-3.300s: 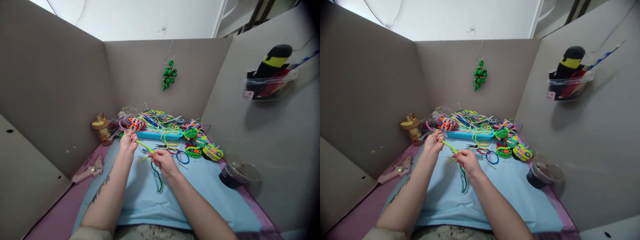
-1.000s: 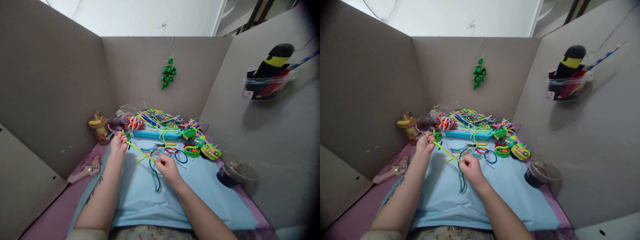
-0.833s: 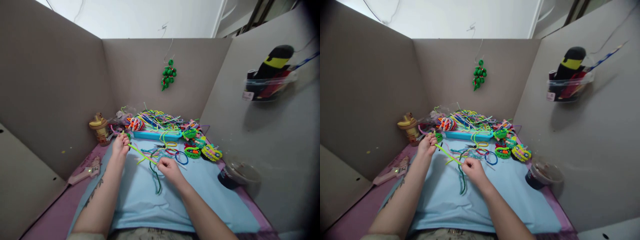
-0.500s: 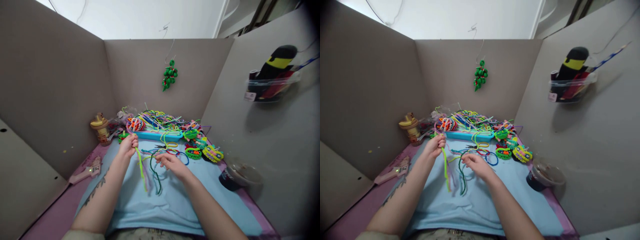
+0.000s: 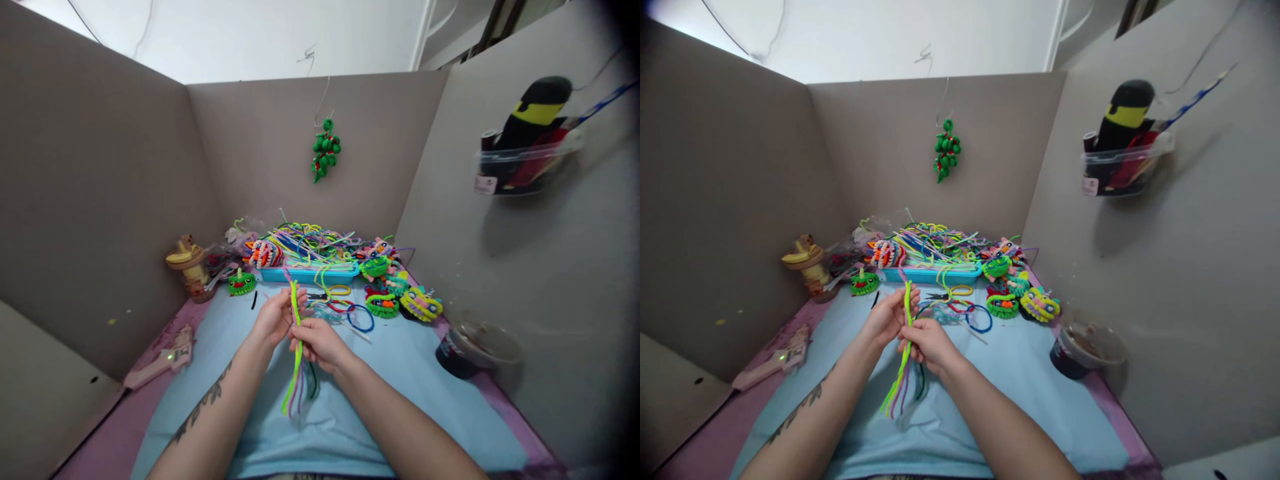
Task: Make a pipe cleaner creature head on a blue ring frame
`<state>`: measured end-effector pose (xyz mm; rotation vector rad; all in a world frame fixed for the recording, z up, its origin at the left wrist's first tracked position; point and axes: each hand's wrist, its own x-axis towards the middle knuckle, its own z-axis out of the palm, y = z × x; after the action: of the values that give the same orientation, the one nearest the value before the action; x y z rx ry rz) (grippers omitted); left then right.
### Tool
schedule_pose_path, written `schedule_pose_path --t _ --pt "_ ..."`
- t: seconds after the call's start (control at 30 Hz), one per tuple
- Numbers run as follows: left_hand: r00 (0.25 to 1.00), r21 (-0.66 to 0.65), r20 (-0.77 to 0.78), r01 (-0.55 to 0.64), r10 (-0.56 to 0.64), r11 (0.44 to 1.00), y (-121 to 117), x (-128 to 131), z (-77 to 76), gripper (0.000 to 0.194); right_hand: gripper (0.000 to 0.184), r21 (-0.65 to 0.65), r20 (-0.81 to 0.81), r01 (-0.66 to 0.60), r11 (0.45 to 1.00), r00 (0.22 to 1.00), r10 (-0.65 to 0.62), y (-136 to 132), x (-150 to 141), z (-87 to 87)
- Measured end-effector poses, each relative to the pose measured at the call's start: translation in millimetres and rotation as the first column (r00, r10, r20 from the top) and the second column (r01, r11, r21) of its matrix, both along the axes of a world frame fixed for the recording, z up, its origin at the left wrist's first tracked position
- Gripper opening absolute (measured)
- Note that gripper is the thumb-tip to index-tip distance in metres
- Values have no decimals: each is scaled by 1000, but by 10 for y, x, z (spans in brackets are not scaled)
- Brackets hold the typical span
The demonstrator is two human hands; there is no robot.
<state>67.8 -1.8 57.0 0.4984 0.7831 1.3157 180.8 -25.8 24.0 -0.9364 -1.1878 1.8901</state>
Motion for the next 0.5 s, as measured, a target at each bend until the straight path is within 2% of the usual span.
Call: schedule_pose_path --t 0.13,0.2,0.27,0.3,0.33,0.37,0.4,0.43,0.47,0.5 --pt "986 -29 -146 77 -80 997 -82 50 -36 20 29 -1 -20 28 1000 999 -28 4 -26 -54" --pt "978 -29 -182 100 -104 995 -86 43 -34 20 35 41 4 -23 999 1000 23 28 -4 -67" --pt "980 19 -177 94 -89 995 -76 -10 5 17 39 132 87 -87 987 993 76 113 106 -54" --pt "983 59 -171 79 -68 995 -73 -55 40 17 39 194 160 -89 977 985 58 185 200 -38" --pt "984 101 -171 59 -41 993 -73 -108 83 19 37 275 248 -57 960 969 -14 275 317 -19" --pt "983 141 -184 41 -14 989 -79 -167 132 21 33 367 347 28 930 923 -165 379 449 -1" --pt "976 169 -216 25 12 985 -90 -226 184 23 30 491 417 126 862 835 -359 491 583 14" --pt "964 192 -262 11 41 981 -107 -280 233 25 27 613 470 154 775 717 -515 604 709 23" --pt "948 213 -311 2 66 977 -128 -327 278 25 25 694 517 118 710 605 -606 715 815 23" --pt "930 232 -356 -4 89 973 -153 -362 315 25 25 715 581 43 698 519 -627 817 894 15"
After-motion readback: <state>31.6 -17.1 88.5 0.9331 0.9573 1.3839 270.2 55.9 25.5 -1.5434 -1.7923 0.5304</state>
